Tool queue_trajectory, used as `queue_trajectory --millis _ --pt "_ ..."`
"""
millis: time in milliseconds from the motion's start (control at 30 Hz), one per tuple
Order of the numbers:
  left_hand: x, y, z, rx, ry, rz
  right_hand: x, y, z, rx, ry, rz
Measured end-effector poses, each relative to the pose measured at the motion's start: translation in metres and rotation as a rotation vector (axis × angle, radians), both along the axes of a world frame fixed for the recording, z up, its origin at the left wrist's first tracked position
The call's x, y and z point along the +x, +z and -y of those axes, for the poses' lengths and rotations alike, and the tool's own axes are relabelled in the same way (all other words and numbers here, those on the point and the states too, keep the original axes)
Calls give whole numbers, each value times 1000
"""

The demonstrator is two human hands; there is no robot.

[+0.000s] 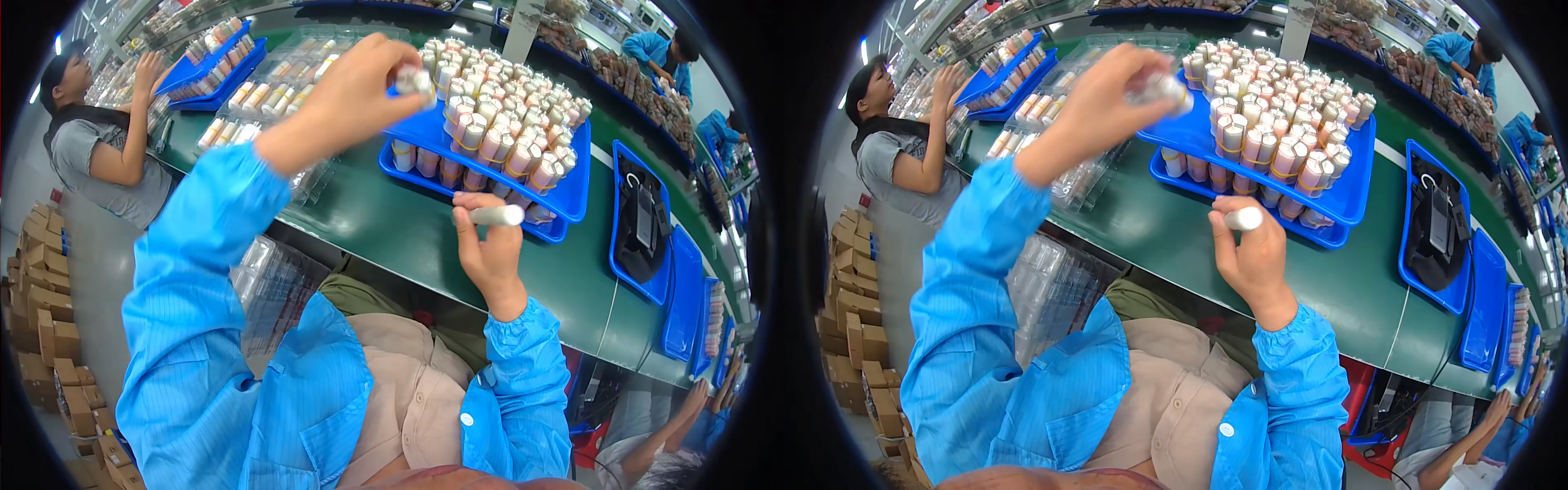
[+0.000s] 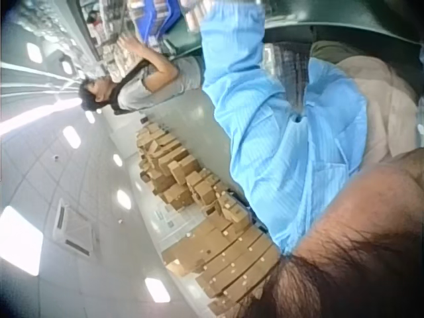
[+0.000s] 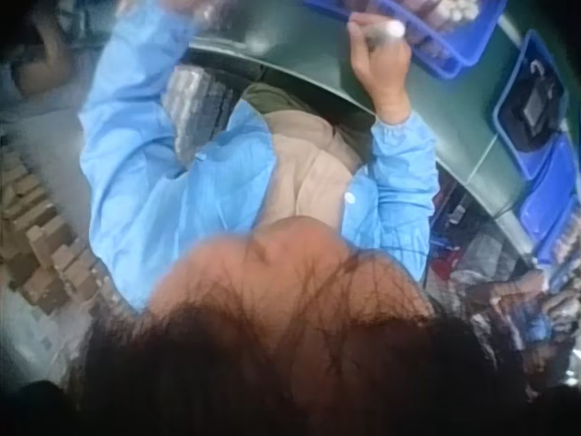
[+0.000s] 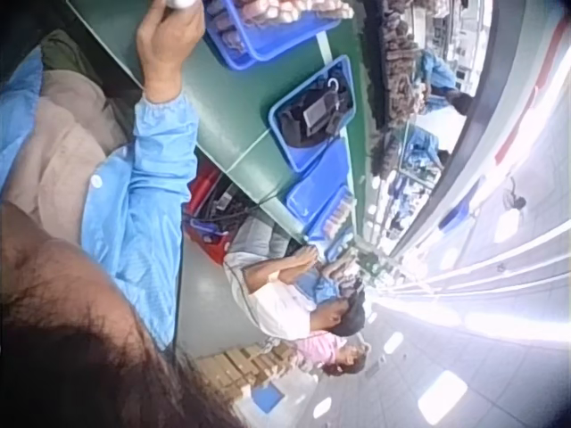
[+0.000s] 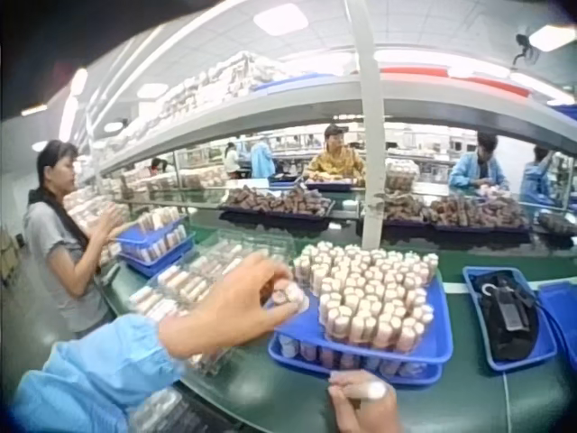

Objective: The person assembles small cylindrical plastic components by hand, fusing parts together with a handheld heat tool.

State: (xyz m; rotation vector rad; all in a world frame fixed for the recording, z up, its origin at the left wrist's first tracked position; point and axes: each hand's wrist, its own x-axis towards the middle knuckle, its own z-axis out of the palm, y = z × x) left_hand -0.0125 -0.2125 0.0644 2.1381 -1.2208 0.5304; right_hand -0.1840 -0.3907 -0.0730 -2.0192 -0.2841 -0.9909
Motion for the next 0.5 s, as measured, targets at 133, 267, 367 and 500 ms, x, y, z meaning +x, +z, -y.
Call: queue_trajectory --millis 133,267,367,500 --pt "-87 -45 -28 -31 -181 -134 -1 10 1 476 75 -54" --pt "-107 -114 -15 -21 -130 -237 1 15 4 569 108 -88" --pt "-100 -132 -5 -106 -159 -250 3 11 3 545 101 -119" --pt "-99 -150 -6 -233 -227 -554 -2 15 -5 539 104 -121"
